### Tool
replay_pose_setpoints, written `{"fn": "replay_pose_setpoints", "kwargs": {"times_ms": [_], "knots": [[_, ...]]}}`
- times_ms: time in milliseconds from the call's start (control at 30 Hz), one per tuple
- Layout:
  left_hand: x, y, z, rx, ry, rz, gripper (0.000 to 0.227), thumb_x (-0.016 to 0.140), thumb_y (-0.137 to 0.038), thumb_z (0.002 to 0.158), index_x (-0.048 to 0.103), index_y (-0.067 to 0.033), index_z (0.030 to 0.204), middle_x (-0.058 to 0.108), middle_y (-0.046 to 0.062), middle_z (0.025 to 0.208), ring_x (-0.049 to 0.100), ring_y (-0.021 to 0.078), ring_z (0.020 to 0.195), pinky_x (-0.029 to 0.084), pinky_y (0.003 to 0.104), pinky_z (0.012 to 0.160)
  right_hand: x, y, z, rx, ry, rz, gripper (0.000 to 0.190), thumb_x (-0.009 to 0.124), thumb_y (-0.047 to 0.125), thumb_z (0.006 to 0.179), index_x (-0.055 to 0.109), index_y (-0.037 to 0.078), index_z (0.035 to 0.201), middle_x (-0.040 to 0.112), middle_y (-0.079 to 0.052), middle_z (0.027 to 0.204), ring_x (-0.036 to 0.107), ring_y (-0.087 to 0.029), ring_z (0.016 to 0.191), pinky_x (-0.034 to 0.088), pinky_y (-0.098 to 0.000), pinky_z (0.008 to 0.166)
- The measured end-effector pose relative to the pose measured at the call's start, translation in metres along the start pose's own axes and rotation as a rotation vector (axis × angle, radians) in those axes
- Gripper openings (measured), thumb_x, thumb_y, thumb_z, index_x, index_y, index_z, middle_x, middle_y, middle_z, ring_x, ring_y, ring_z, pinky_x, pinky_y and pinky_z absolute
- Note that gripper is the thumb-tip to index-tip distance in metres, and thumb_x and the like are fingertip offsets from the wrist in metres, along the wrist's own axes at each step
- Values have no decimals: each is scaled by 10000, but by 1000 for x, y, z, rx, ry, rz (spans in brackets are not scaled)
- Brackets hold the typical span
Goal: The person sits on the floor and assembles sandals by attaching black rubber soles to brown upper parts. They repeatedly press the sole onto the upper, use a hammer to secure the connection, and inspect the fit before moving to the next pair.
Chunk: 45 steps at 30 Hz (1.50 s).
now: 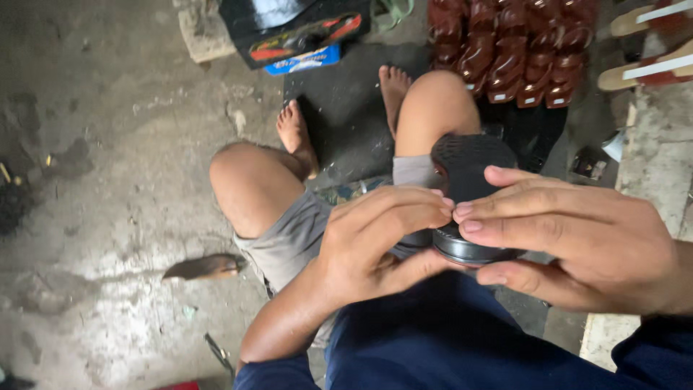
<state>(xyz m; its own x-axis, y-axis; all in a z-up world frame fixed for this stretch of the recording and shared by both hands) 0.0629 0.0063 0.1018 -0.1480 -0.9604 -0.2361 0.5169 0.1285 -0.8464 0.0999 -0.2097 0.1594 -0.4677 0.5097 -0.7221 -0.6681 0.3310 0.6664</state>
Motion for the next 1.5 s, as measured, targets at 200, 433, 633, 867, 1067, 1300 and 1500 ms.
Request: {"fn": "replay_pose_setpoints", "kwargs": {"times_ms": [200, 433, 633, 867, 1067, 1300, 1500], "knots": [[-16, 3, -13, -53, 8, -69, 398, 916, -219, 868, 690, -31, 1136, 741, 104, 1104, 781, 234, 1054, 652, 307, 906, 11, -3, 16, -53, 87, 57, 510, 777, 377, 821, 688, 59, 1210, 739, -82, 1199, 716, -193, 1138, 456, -483, 1107], [-24, 16, -30, -122, -4, -63, 398, 921, -220, 840, 705, -29, 1113, 755, 114, 1100, 785, 228, 1013, 644, 292, 854, 19, -19, 27, -141, 85, 179, 441, 779, 304, 860, 685, 46, 1205, 728, -91, 1200, 721, -207, 1142, 444, -519, 1171], [-32, 20, -37, -181, -169, 73, 415, 919, -211, 794, 646, -8, 1032, 735, 126, 1058, 768, 234, 987, 634, 335, 862, 30, -47, 42, -30, -76, 108, 316, 801, 162, 825, 693, 6, 1077, 745, -125, 1102, 742, -256, 1079, 493, -510, 1145], [-14, 25, -39, -158, -223, 121, 439, 902, -173, 861, 643, -5, 1174, 704, 173, 1202, 738, 259, 1079, 619, 316, 920, 60, -58, 50, -105, -186, 193, 273, 831, 138, 793, 725, -8, 998, 745, -131, 996, 749, -250, 968, 581, -424, 952], [-10, 33, -40, -136, -284, 53, 327, 907, -157, 876, 666, -26, 1055, 737, 108, 1037, 775, 246, 1006, 645, 326, 902, 66, -53, 50, 5, -124, 255, 225, 858, 149, 792, 739, 38, 947, 757, -70, 925, 758, -209, 899, 555, -355, 856], [-11, 36, -39, -21, -230, -13, 312, 894, -131, 860, 685, -7, 1056, 737, 119, 1016, 776, 263, 1000, 650, 339, 847, 63, -45, 43, 48, -80, 228, 231, 853, 178, 779, 721, 51, 919, 746, -76, 925, 743, -214, 916, 517, -347, 858], [-17, 34, -37, -25, -181, -38, 227, 837, -142, 910, 703, -21, 1048, 738, 95, 1037, 777, 241, 987, 651, 325, 866, 67, -42, 40, 58, -127, 212, 275, 864, 217, 792, 701, 49, 937, 744, -80, 930, 745, -210, 916, 506, -335, 853]]}}
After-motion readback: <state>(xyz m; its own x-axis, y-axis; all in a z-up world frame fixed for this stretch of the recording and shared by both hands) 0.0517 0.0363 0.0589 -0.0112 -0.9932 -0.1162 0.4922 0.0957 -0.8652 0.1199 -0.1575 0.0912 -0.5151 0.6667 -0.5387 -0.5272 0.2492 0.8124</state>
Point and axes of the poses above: each hand's wrist, its own z-axis towards the middle knuckle, its own x-axis out of the palm, y = z × x, the point moved 3 cm from there along z, towards the middle knuckle
